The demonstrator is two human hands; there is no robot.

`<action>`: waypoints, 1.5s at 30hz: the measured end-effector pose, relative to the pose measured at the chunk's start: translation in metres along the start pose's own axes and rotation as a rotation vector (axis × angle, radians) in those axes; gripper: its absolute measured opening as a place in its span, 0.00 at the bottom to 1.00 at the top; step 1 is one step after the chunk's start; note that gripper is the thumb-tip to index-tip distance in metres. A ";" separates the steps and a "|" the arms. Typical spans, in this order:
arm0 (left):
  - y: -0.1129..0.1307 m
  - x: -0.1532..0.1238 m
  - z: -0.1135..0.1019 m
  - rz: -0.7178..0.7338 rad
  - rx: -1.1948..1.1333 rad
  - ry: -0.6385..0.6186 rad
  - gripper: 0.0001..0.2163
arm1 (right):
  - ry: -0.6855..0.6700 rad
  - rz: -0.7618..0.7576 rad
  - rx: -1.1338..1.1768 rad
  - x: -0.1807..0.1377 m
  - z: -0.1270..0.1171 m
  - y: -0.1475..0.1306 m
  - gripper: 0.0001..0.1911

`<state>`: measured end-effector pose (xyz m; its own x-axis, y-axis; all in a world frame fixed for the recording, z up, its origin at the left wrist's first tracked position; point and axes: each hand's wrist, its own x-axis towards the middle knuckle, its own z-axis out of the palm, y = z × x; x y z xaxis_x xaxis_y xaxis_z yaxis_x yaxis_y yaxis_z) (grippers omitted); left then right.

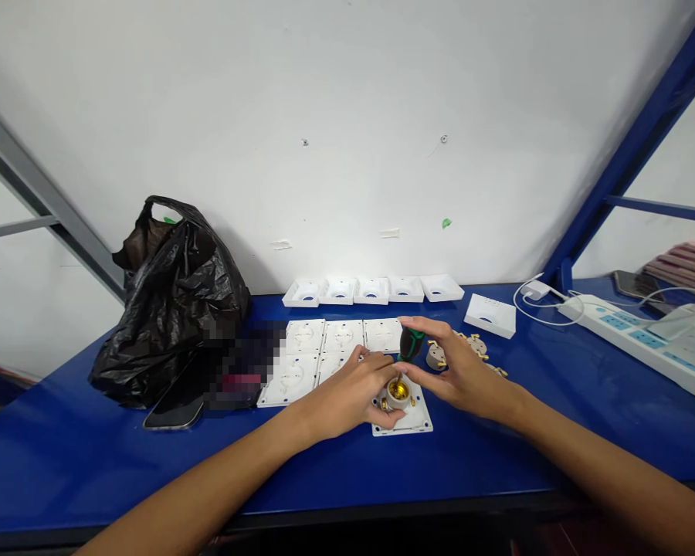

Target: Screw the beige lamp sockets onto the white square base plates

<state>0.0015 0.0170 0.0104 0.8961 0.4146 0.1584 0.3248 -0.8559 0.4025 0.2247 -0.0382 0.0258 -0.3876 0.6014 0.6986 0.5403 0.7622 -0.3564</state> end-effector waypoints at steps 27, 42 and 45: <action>0.000 -0.001 0.001 -0.001 0.011 0.011 0.11 | 0.033 -0.024 0.016 0.000 0.000 0.001 0.35; 0.002 -0.001 0.000 -0.005 0.017 0.010 0.13 | 0.011 0.005 0.001 0.000 0.000 -0.002 0.38; 0.002 0.000 0.000 -0.006 0.021 0.000 0.12 | 0.069 -0.001 0.004 -0.003 0.002 0.003 0.39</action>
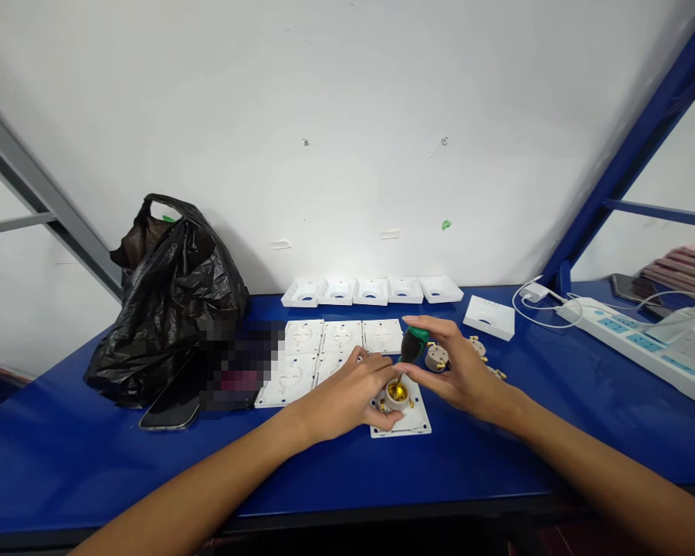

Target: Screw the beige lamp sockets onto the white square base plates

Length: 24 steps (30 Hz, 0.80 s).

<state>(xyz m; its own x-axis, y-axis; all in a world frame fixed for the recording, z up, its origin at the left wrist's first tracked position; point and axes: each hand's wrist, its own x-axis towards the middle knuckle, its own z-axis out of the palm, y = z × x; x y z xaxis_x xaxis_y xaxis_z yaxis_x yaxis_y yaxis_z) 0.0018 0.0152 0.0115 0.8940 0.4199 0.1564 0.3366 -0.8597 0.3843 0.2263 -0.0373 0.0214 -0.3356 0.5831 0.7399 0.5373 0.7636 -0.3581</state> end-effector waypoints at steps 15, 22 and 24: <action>0.003 -0.001 -0.001 -0.005 0.002 0.004 0.13 | 0.047 -0.026 0.000 0.002 0.001 -0.002 0.33; 0.003 -0.001 -0.002 -0.007 0.008 0.013 0.13 | -0.003 -0.017 0.010 0.005 -0.001 -0.004 0.34; 0.003 -0.001 -0.002 -0.005 0.008 0.014 0.13 | 0.005 -0.014 0.024 0.005 -0.001 -0.003 0.33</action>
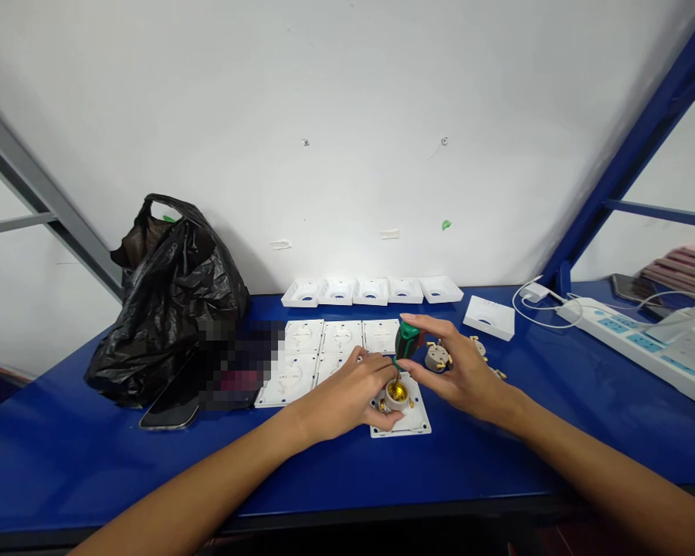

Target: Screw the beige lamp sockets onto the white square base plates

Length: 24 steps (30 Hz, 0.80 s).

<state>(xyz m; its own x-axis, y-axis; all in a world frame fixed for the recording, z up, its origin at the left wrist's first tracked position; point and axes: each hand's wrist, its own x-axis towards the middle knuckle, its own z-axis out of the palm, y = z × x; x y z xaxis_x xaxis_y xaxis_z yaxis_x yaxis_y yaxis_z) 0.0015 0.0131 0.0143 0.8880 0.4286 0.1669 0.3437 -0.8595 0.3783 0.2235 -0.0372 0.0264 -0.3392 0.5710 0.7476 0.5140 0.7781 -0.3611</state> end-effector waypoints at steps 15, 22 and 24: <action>-0.004 0.001 0.002 0.026 0.011 -0.004 0.13 | 0.036 -0.014 0.048 0.007 -0.002 -0.003 0.31; -0.003 0.000 0.002 0.033 0.019 0.012 0.14 | 0.083 -0.015 0.009 0.006 -0.002 -0.001 0.28; -0.003 0.000 0.002 0.034 0.018 0.018 0.14 | 0.108 -0.008 -0.010 0.006 -0.002 0.001 0.27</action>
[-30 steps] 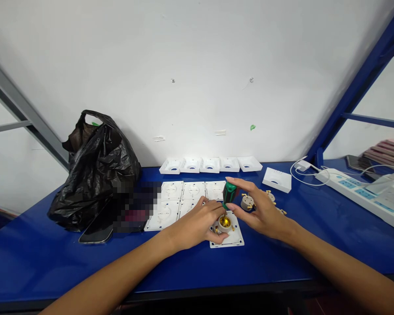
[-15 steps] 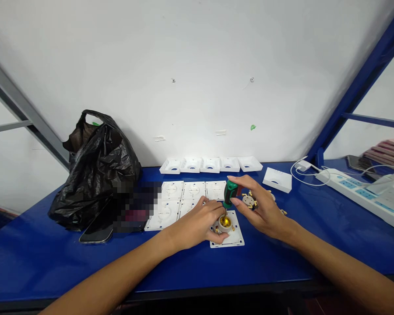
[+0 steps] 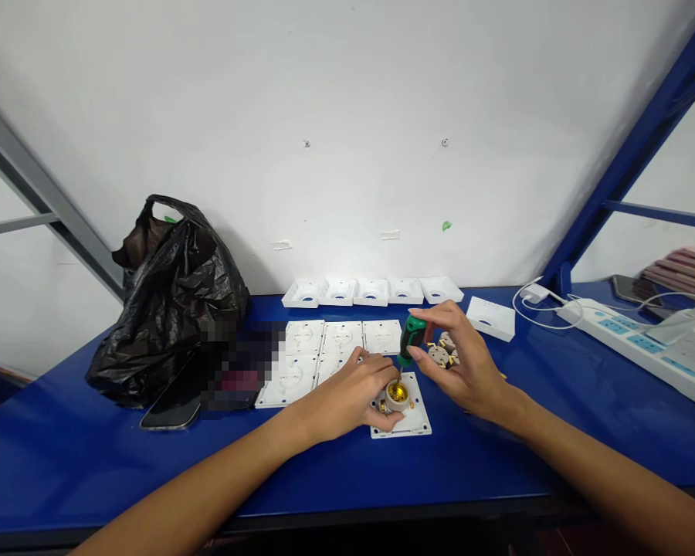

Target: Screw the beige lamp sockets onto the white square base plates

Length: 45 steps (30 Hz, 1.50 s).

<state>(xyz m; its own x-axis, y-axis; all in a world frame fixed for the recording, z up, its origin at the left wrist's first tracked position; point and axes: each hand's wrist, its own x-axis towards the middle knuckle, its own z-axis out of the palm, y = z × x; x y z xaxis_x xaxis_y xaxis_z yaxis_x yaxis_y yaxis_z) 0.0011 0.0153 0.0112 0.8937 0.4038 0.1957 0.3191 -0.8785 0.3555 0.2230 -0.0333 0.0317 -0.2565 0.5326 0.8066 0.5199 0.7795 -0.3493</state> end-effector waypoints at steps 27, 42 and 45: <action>-0.001 0.000 0.001 0.005 0.045 0.004 0.14 | -0.015 0.037 0.051 -0.003 0.004 0.000 0.25; -0.001 0.001 0.000 -0.019 0.006 -0.007 0.13 | 0.048 0.058 0.112 -0.002 0.003 0.003 0.21; -0.001 0.000 -0.002 -0.032 -0.004 -0.006 0.12 | 0.043 0.068 0.105 -0.003 0.005 0.004 0.22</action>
<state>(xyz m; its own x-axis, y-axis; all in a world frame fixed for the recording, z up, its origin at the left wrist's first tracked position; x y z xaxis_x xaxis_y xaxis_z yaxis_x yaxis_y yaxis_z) 0.0009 0.0163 0.0125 0.8849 0.4301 0.1790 0.3461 -0.8641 0.3654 0.2221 -0.0300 0.0250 -0.1875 0.5724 0.7982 0.4464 0.7735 -0.4499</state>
